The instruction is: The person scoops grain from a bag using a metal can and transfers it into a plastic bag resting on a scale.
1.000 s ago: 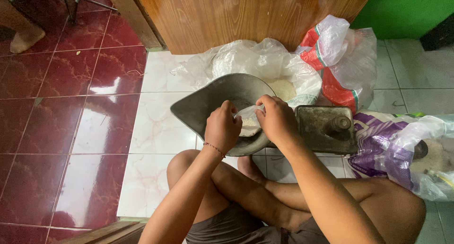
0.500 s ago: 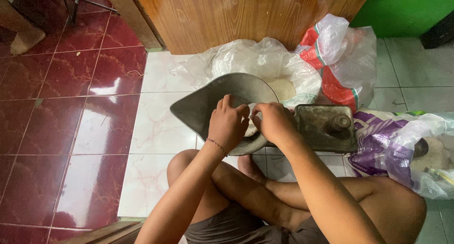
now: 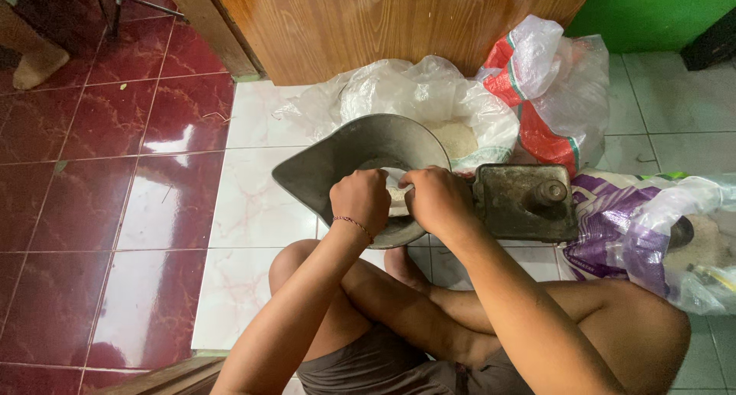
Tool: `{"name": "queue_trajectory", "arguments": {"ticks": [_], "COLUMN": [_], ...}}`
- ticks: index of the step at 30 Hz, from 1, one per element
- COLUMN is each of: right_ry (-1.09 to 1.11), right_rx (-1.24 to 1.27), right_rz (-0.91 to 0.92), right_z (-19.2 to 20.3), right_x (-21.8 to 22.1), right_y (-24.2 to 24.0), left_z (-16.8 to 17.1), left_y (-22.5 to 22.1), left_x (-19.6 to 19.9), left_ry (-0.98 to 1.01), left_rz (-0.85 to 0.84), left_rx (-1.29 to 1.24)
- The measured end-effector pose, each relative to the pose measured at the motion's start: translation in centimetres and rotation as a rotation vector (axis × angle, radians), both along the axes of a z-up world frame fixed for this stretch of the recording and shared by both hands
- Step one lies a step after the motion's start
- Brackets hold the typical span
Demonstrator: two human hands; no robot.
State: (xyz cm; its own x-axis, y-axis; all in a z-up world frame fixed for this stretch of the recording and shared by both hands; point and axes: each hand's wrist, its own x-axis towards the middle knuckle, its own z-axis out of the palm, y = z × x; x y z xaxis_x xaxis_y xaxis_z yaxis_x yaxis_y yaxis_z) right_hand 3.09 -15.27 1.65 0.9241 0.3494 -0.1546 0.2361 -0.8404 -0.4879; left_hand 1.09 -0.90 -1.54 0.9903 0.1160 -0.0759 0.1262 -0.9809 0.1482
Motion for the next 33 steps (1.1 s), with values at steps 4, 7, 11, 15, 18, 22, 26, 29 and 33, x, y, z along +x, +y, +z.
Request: {"name": "queue_trajectory", "arguments": {"ticks": [4, 7, 11, 15, 18, 22, 26, 29, 33], "right_ry": [-0.067, -0.004, 0.082, 0.068, 0.076, 0.116, 0.155, 0.156, 0.156], "right_rx": [-0.151, -0.208, -0.289, -0.308, -0.322, -0.403, -0.420, -0.415, -0.312], "right_rz": [0.018, 0.009, 0.026, 0.042, 0.048, 0.051, 0.022, 0.037, 0.002], "right_z": [0.9, 3.1, 3.7, 4.4, 4.7, 4.9, 6.3, 6.8, 6.0], "right_x": [-0.7, -1.1, -0.5, 0.2, 0.5, 0.5, -0.1, -0.2, 0.0], "right_y": [-0.4, -0.2, 0.1, 0.1, 0.3, 1.2, 1.9, 1.8, 0.7], "left_z": [3.6, 5.1, 6.0, 5.1, 5.6, 5.1, 5.3, 5.1, 4.2], "left_y": [-0.7, -1.3, -2.3, -2.0, -2.2, -2.4, -2.7, -2.3, -1.5], "left_x": [-0.8, -1.2, -1.1, -0.3, -0.2, -0.5, -0.7, -0.7, -0.7], "left_ry": [0.072, 0.115, 0.145, 0.134, 0.125, 0.154, 0.163, 0.144, 0.139], "left_rz": [-0.083, -0.136, -0.188, -0.186, -0.177, -0.145, -0.109, -0.119, -0.113], "left_rx": [0.115, 0.176, 0.230, 0.223, 0.224, 0.219, 0.205, 0.220, 0.202]}}
